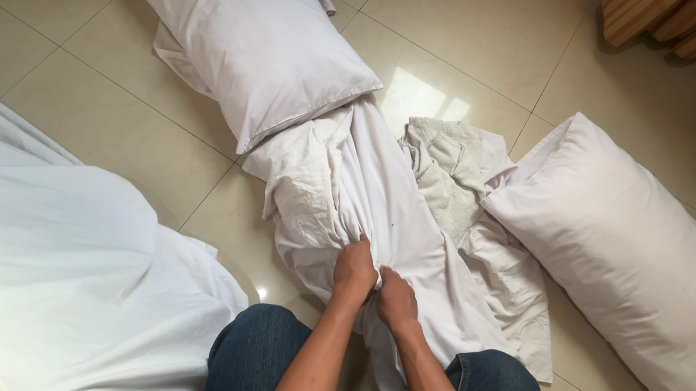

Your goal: The person folds a white pillowcase on the floor and places it on a bedside table. They then fold a white bedsheet on the bed and arrange white pillows on the floor.

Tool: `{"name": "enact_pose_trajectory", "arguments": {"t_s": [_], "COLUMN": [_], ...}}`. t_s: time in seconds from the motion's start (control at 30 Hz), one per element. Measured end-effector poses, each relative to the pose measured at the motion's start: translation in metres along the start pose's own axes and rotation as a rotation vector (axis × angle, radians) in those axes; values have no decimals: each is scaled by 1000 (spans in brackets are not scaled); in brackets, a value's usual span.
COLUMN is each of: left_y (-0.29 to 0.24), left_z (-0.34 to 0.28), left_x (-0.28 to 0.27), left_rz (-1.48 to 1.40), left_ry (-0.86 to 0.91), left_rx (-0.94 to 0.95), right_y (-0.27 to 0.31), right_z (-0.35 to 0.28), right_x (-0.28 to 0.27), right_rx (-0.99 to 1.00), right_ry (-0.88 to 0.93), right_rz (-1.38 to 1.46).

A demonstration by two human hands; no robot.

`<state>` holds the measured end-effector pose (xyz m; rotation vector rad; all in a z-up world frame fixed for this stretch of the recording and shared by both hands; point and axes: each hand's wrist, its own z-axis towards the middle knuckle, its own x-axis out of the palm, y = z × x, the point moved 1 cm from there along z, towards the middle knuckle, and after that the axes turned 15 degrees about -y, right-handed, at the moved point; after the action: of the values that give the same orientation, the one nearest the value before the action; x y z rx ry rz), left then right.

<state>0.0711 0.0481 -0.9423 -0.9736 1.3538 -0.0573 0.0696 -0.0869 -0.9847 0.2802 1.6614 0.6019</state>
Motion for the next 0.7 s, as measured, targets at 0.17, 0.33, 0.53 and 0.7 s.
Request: {"name": "enact_pose_trajectory", "arguments": {"t_s": [0.17,0.33,0.53,0.7], "left_y": [-22,-55,-47,-27], "left_z": [2,0,-4,3], "left_x": [-28,-102,-87,-41], "left_rz": [-132,-445,-204,-99], "left_ry": [-19,193,141,-253], "left_rx": [-77,-138,63,0], "right_y": [71,92,78,43], "right_z": [6,17,19,22], "right_x": [-65,-102,-95,-71], "right_rx": [26,-92,0,-66], "right_ry": [-174,-434,-286,-175], "right_rz": [214,488,381,200]}}
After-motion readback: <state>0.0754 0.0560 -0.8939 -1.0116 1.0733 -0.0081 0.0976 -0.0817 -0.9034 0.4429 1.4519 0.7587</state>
